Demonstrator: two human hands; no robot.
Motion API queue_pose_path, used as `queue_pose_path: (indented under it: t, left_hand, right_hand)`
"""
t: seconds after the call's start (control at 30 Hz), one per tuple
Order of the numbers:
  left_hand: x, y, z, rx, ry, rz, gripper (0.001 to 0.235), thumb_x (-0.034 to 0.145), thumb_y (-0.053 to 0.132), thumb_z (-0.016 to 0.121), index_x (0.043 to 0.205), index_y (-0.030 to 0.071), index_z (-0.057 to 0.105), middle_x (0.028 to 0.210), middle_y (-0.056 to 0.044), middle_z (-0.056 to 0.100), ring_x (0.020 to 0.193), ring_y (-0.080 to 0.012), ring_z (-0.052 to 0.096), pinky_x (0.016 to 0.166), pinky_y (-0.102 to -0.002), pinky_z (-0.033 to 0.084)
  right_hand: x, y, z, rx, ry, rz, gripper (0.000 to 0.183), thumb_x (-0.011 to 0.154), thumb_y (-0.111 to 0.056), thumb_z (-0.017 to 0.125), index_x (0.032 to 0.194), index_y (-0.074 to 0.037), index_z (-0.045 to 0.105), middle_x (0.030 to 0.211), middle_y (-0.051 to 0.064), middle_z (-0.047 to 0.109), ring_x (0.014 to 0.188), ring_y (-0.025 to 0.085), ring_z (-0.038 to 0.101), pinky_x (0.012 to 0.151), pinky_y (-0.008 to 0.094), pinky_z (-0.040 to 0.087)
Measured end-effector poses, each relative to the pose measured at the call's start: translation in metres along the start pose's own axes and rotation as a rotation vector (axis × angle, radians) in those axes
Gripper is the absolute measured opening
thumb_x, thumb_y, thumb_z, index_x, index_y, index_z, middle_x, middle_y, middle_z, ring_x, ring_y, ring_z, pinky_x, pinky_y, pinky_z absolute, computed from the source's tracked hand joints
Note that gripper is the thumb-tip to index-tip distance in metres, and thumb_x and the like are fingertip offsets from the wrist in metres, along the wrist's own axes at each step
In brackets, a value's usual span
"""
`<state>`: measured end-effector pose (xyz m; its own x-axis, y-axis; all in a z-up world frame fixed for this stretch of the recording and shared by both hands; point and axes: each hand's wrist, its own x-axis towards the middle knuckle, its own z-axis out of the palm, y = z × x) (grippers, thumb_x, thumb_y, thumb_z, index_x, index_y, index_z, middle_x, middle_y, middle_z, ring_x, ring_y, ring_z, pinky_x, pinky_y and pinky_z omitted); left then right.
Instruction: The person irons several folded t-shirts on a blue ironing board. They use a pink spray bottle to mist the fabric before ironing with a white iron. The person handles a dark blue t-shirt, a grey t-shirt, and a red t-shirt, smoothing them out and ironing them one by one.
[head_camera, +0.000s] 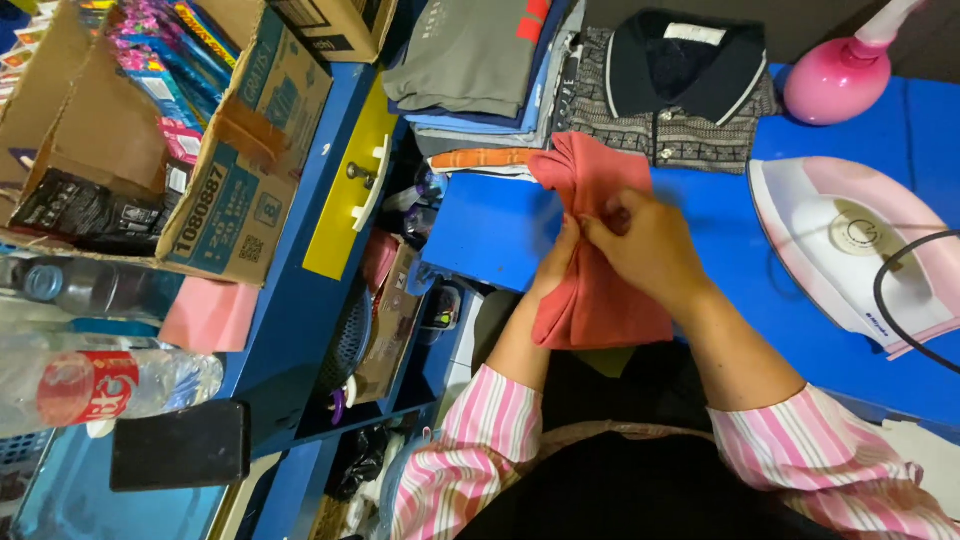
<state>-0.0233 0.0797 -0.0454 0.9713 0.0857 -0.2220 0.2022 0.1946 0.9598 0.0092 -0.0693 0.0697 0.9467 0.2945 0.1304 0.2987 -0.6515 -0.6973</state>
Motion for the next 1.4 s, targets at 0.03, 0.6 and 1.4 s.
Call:
queue_pose_path:
  t: [0.03,0.6,1.4]
  left_hand:
    - [0.002,0.002,-0.003,-0.001,-0.004,0.002,0.084,0.105,0.058,0.047,0.167,0.014,0.012,0.171,-0.021,0.015,0.156,-0.0395,0.019,0.125,-0.057,0.017]
    - [-0.041,0.072,0.007,0.911,0.619,0.558,0.048,0.088,0.006,0.062,0.135,0.01,0.061,0.135,-0.016,0.055,0.125,-0.0373,0.053,0.101,-0.049,0.05]
    - [0.103,-0.031,-0.003,1.515,0.448,0.7,0.044,0.086,0.038,0.071,0.123,0.016,0.072,0.133,-0.014,0.064,0.138,-0.0386,0.049,0.116,-0.056,0.039]
  right_hand:
    - [0.003,0.007,-0.001,-0.003,0.003,0.001,0.04,0.089,-0.045,0.08,0.104,-0.008,0.076,0.089,0.016,0.076,0.09,0.037,0.075,0.075,0.046,0.059]
    - [-0.02,0.107,-0.066,-0.315,0.365,-0.341,0.047,0.092,0.004,0.057,0.139,0.009,0.063,0.131,0.029,0.065,0.116,0.048,0.061,0.095,0.054,0.052]
    - [0.054,0.112,0.034,-0.507,0.156,-0.427,0.056,0.09,-0.042,0.067,0.142,-0.021,0.066,0.158,0.008,0.054,0.148,0.039,0.042,0.11,0.058,0.035]
